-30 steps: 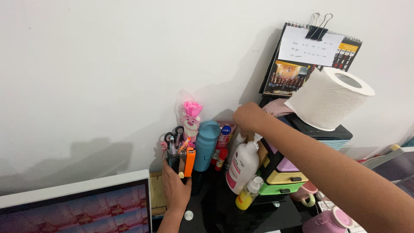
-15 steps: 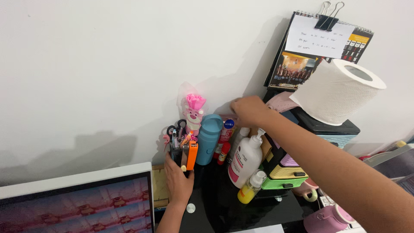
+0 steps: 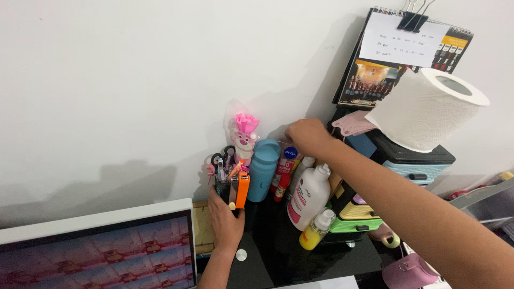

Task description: The person picks up several pens, markers, and a ruler from a desk surface and places them into a black cup. The person also handles a small container with flowers and moves lotions and a tin on the desk.

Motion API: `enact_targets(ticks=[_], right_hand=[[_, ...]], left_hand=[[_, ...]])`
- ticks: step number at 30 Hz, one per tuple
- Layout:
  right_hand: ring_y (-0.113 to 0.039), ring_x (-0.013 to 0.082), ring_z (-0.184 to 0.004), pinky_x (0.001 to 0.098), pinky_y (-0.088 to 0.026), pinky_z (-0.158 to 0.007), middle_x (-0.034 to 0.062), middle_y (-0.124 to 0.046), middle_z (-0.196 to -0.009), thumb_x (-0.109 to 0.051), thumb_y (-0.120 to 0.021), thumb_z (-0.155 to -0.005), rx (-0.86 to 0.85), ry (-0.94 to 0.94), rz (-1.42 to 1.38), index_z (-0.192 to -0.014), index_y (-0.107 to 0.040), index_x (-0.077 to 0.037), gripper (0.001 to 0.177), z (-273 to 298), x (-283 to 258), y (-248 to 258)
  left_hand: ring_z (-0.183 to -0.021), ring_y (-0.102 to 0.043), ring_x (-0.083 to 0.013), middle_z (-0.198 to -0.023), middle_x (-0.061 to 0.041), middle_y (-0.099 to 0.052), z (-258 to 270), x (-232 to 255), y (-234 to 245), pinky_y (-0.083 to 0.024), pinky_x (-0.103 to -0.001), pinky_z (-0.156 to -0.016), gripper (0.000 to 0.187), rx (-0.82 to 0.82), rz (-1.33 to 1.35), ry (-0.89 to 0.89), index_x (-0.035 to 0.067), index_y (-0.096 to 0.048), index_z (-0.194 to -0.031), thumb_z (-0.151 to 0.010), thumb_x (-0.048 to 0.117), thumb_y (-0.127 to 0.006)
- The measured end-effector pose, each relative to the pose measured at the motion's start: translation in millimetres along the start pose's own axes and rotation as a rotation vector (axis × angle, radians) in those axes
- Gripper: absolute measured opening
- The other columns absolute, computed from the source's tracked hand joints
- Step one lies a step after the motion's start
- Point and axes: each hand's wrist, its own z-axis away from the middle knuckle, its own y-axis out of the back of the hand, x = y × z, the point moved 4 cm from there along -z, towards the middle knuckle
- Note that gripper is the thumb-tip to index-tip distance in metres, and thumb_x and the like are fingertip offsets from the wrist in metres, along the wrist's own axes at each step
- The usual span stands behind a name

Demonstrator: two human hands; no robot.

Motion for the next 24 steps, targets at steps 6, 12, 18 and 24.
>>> enact_targets(ticks=[6,12,18,24], right_hand=[[-0.073,0.0356,-0.08,0.0458,-0.059,-0.07,0.0179,-0.073,-0.082,-0.023,-0.077,-0.08,-0.057,-0.095,0.013,-0.085,-0.076,-0.008,0.016,-2,-7,-2],[-0.073,0.037,-0.081,0.0477,-0.058,-0.071,0.0178,-0.073,-0.081,-0.038,-0.074,-0.086,-0.033,-0.149,-0.051,-0.083,-0.077,-0.006,0.032,2,-7,13],[-0.073,0.0357,-0.082,0.047,-0.058,-0.072,0.0173,-0.073,-0.082,-0.054,-0.073,-0.088,-0.116,-0.126,0.035,-0.095,-0.077,-0.008,0.046,27,-25,70],[-0.066,0.0316,-0.101,0.043,-0.055,-0.078,0.0128,-0.07,-0.096,-0.055,-0.084,-0.069,-0.228,0.1,0.104,-0.107,-0.076,-0.013,0.058,91,-49,94]], left_hand=[[-0.142,-0.036,-0.0431,-0.148,-0.032,-0.034,-2,-3,-5,-0.032,-0.049,-0.117,0.108,0.009,-0.019,-0.024,-0.008,-0.014,-0.149,-0.071,0.006,-0.087],[-0.141,-0.039,-0.0422,-0.147,-0.03,-0.037,-2,-1,-3,-0.035,-0.049,-0.116,0.109,-0.027,-0.009,0.031,-0.005,-0.014,-0.154,-0.072,0.006,-0.086],[-0.14,-0.039,-0.0457,-0.147,-0.032,-0.036,-2,-9,-10,-0.034,-0.05,-0.115,0.107,0.032,-0.003,-0.044,-0.009,-0.014,-0.15,-0.071,0.007,-0.086],[-0.141,-0.035,-0.0495,-0.15,-0.036,-0.033,3,-17,-17,-0.031,-0.052,-0.116,0.111,0.085,-0.002,-0.104,-0.011,-0.011,-0.151,-0.071,0.008,-0.086]])
